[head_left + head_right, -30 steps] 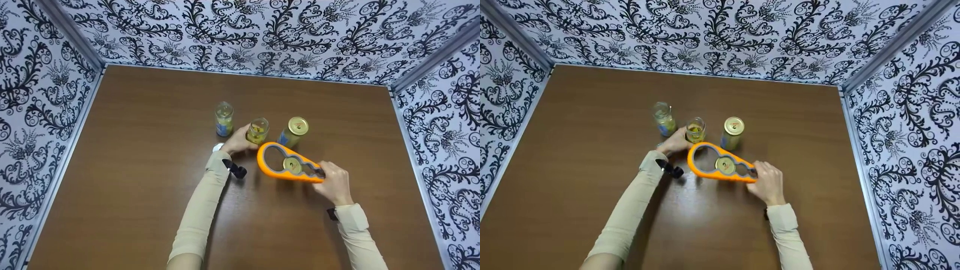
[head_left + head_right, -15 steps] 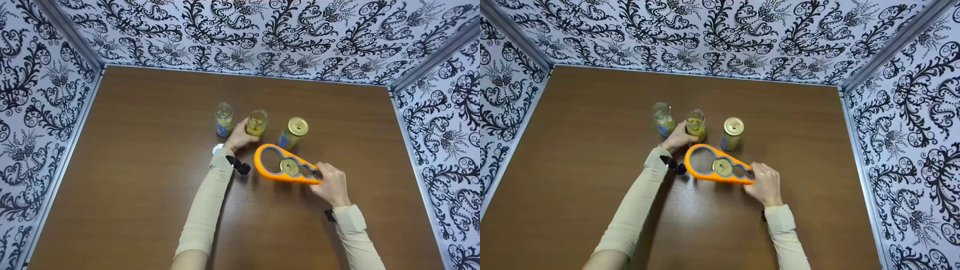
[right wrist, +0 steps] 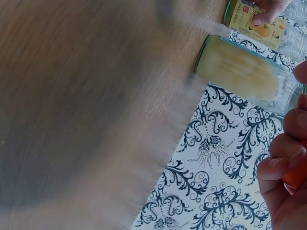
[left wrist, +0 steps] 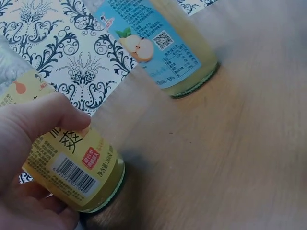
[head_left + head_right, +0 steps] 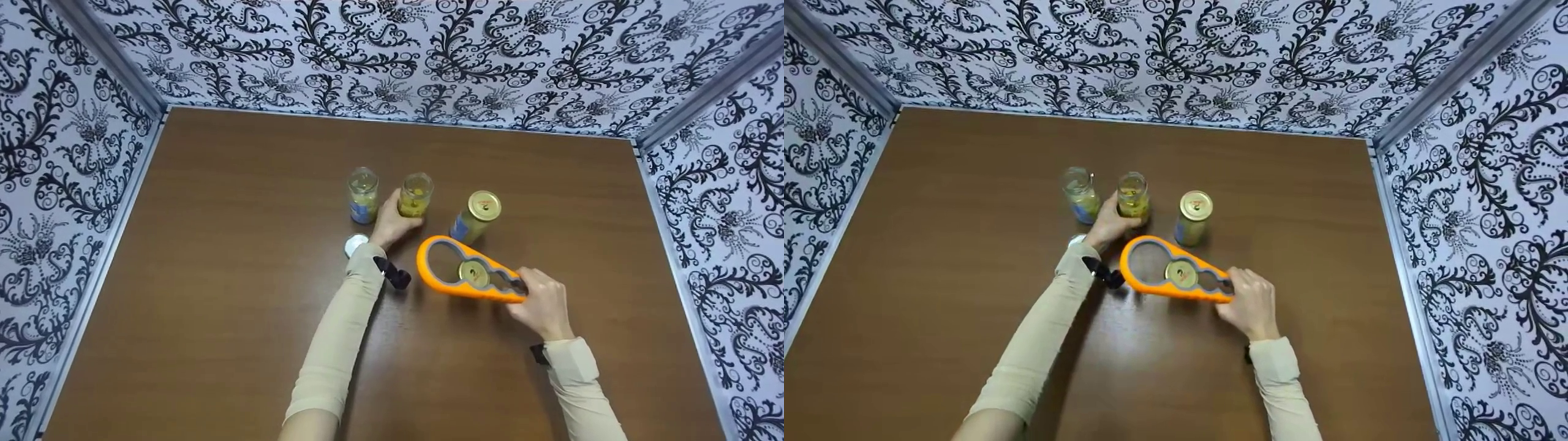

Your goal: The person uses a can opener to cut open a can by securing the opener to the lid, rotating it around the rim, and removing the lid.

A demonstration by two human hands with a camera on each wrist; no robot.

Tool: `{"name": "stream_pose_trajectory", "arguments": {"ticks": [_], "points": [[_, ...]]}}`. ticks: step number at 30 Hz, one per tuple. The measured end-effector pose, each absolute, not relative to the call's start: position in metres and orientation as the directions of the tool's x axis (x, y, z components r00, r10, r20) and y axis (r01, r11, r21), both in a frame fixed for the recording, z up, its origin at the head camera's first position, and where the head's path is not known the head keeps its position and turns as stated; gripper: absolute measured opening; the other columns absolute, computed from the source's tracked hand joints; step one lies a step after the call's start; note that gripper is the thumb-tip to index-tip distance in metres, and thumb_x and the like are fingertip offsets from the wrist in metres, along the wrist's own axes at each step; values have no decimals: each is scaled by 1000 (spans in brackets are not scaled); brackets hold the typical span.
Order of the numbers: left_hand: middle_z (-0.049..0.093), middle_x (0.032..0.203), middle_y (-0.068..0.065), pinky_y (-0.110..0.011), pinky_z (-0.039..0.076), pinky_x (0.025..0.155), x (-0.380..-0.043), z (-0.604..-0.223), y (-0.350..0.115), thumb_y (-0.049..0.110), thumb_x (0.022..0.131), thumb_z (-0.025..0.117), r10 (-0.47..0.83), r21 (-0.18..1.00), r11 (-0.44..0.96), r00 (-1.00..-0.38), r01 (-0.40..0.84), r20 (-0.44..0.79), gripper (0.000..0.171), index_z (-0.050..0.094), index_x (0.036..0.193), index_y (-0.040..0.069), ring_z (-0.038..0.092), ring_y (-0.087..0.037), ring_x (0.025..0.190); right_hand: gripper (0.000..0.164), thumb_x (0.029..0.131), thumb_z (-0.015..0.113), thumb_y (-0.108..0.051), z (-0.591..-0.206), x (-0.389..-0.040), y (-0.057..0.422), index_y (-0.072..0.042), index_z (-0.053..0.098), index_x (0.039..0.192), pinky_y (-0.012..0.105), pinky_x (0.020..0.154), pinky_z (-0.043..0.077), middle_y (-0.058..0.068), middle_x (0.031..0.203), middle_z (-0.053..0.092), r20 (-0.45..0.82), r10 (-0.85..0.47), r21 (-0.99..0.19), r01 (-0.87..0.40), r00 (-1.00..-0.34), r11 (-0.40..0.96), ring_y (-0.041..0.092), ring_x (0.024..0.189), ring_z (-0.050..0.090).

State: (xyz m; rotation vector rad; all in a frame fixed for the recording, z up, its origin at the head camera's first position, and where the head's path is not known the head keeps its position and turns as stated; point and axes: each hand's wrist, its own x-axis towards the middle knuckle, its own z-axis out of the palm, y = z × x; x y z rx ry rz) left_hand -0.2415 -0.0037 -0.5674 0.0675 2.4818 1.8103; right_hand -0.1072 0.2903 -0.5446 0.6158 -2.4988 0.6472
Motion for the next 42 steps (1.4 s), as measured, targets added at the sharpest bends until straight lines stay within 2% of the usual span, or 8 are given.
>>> {"name": "stream_pose_trajectory", "arguments": {"ticks": [4, 8, 13, 19, 23, 33, 37, 42], "points": [[61, 117, -17, -37, 41, 97, -239, -568, -4, 2, 70, 80, 47, 947, 320, -998, -22, -39, 62, 51, 124, 0, 56, -30, 108, 30, 52, 75, -6, -545, -106, 291, -3, 60, 78, 40, 44, 41, 8, 66, 56, 543, -296, -327, -522, -786, 788, 24, 53, 51], [57, 126, -17, -38, 38, 100, -235, -570, -4, 4, 71, 80, 29, 951, 305, -997, -55, -67, 70, 47, 133, 2, 53, -30, 115, 30, 53, 75, -8, -546, -105, 290, -4, 61, 80, 40, 43, 40, 7, 67, 56, 527, -299, -331, -516, -796, 790, 25, 54, 52], [49, 138, -16, -39, 33, 106, -229, -569, -5, 6, 73, 80, 43, 959, 264, -992, -103, -119, 84, 36, 145, 6, 46, -30, 125, 32, 53, 77, -8, -548, -103, 289, -4, 62, 81, 41, 44, 41, 8, 68, 56, 507, -297, -337, -503, -809, 796, 25, 55, 52], [36, 149, -13, -37, 27, 110, -218, -570, -11, 2, 73, 80, 68, 979, 173, -990, -110, -123, 93, 29, 151, 12, 36, -27, 134, 33, 52, 78, -8, -549, -103, 289, -4, 62, 80, 41, 45, 42, 8, 68, 57, 495, -299, -346, -501, -815, 793, 26, 55, 53], [33, 152, -13, -36, 25, 111, -209, -570, -15, 1, 73, 80, 76, 989, 130, -994, -73, -83, 95, 28, 152, 11, 32, -26, 137, 33, 52, 78, -8, -550, -102, 288, -4, 62, 80, 41, 45, 42, 8, 69, 57, 490, -306, -347, -505, -816, 790, 26, 55, 53], [28, 155, -11, -35, 22, 112, -185, -565, -22, 4, 75, 79, 66, 985, 173, -998, 7, -5, 93, 27, 152, 11, 26, -25, 141, 33, 53, 78, -9, -550, -102, 287, -4, 62, 81, 42, 46, 43, 8, 68, 57, 487, -297, -355, -497, -821, 792, 26, 56, 53], [26, 155, -12, -35, 22, 112, -178, -560, -27, 1, 74, 77, 80, 986, 164, -997, 29, 16, 93, 26, 152, 8, 25, -29, 141, 31, 54, 76, -12, -550, -103, 284, -5, 62, 80, 42, 45, 42, 7, 68, 57, 490, -300, -352, -501, -818, 791, 26, 55, 54], [29, 153, -20, -40, 23, 112, -166, -553, -33, -6, 75, 73, 106, 990, 142, -994, -15, -31, 86, 30, 149, 3, 27, -35, 139, 33, 53, 77, -12, -549, -104, 278, -5, 61, 81, 43, 44, 43, 8, 69, 58, 492, -311, -357, -514, -813, 780, 27, 56, 54]]}}
